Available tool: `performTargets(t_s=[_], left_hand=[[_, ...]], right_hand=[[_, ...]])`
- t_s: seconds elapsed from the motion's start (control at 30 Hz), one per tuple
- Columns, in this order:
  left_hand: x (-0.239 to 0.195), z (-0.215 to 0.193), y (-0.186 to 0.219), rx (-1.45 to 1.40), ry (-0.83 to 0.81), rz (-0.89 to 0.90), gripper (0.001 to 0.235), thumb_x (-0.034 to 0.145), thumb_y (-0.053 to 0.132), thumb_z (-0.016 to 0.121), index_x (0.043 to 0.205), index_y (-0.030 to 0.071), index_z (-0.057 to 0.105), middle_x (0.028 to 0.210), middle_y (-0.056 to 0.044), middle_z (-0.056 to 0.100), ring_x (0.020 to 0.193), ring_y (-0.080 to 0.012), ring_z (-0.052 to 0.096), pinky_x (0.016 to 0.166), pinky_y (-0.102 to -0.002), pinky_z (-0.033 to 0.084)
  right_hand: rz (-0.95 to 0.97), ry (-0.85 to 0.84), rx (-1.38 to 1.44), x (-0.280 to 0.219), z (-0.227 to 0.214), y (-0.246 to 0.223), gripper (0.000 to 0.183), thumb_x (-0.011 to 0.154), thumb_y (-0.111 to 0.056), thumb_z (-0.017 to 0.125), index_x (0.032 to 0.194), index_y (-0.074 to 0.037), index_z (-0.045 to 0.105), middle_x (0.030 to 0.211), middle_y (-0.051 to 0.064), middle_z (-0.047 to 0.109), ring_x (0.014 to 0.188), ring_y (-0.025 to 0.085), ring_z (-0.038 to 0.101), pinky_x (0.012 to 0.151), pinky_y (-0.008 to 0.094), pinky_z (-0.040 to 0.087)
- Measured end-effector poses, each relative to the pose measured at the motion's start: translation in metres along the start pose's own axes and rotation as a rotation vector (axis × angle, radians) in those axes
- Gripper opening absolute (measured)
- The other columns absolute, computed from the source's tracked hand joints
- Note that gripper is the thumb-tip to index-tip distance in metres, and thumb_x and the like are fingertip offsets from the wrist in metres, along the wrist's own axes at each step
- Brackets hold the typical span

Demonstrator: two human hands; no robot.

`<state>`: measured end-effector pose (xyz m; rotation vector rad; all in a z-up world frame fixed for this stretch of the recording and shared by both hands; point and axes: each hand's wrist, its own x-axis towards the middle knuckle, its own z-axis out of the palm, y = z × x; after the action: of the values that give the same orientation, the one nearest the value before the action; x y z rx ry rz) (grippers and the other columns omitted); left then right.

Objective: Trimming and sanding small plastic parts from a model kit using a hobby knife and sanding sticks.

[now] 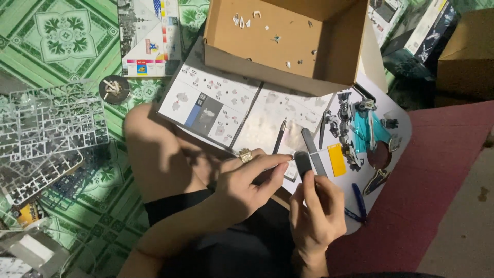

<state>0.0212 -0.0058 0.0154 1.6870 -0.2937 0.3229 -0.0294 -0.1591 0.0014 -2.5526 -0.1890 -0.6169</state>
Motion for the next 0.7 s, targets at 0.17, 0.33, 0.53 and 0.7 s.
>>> performTargets(t_s=[0.17,0.33,0.53,0.7], left_hand=[[0.0,0.003,0.0,-0.002,0.016,0.003,0.022,0.078,-0.009,0.068,0.099,-0.004,0.067,0.064,-0.003,0.057,0.049,-0.0083,0.045,0.042,-0.02,0.036],[0.0,0.006,-0.001,-0.007,0.012,0.001,0.021,0.078,-0.009,0.068,0.099,-0.005,0.066,0.065,-0.004,0.058,0.048,-0.0081,0.045,0.042,-0.019,0.036],[-0.004,0.009,-0.007,-0.023,-0.008,-0.004,0.023,0.079,-0.009,0.067,0.101,-0.005,0.066,0.069,-0.006,0.061,0.051,-0.0086,0.049,0.044,-0.018,0.038],[-0.004,0.008,-0.007,0.033,-0.04,0.0,0.021,0.081,-0.007,0.067,0.101,-0.003,0.065,0.068,-0.004,0.058,0.05,-0.0098,0.047,0.045,-0.021,0.037]], right_hand=[[0.023,0.016,-0.036,0.001,0.001,0.002,0.046,0.068,0.016,0.071,0.112,0.004,0.066,0.106,0.02,0.06,0.082,0.023,0.06,0.073,0.031,0.053],[0.024,0.016,0.007,0.001,0.002,0.004,0.049,0.065,0.014,0.071,0.113,0.004,0.066,0.106,0.02,0.059,0.082,0.023,0.059,0.073,0.031,0.053],[0.0,0.018,-0.004,-0.001,0.003,0.011,0.048,0.07,0.014,0.071,0.116,0.002,0.065,0.106,0.019,0.058,0.082,0.021,0.057,0.072,0.03,0.053],[-0.008,0.024,-0.022,-0.001,0.003,0.006,0.044,0.07,0.012,0.073,0.112,0.003,0.067,0.104,0.018,0.06,0.081,0.021,0.059,0.071,0.029,0.053]])
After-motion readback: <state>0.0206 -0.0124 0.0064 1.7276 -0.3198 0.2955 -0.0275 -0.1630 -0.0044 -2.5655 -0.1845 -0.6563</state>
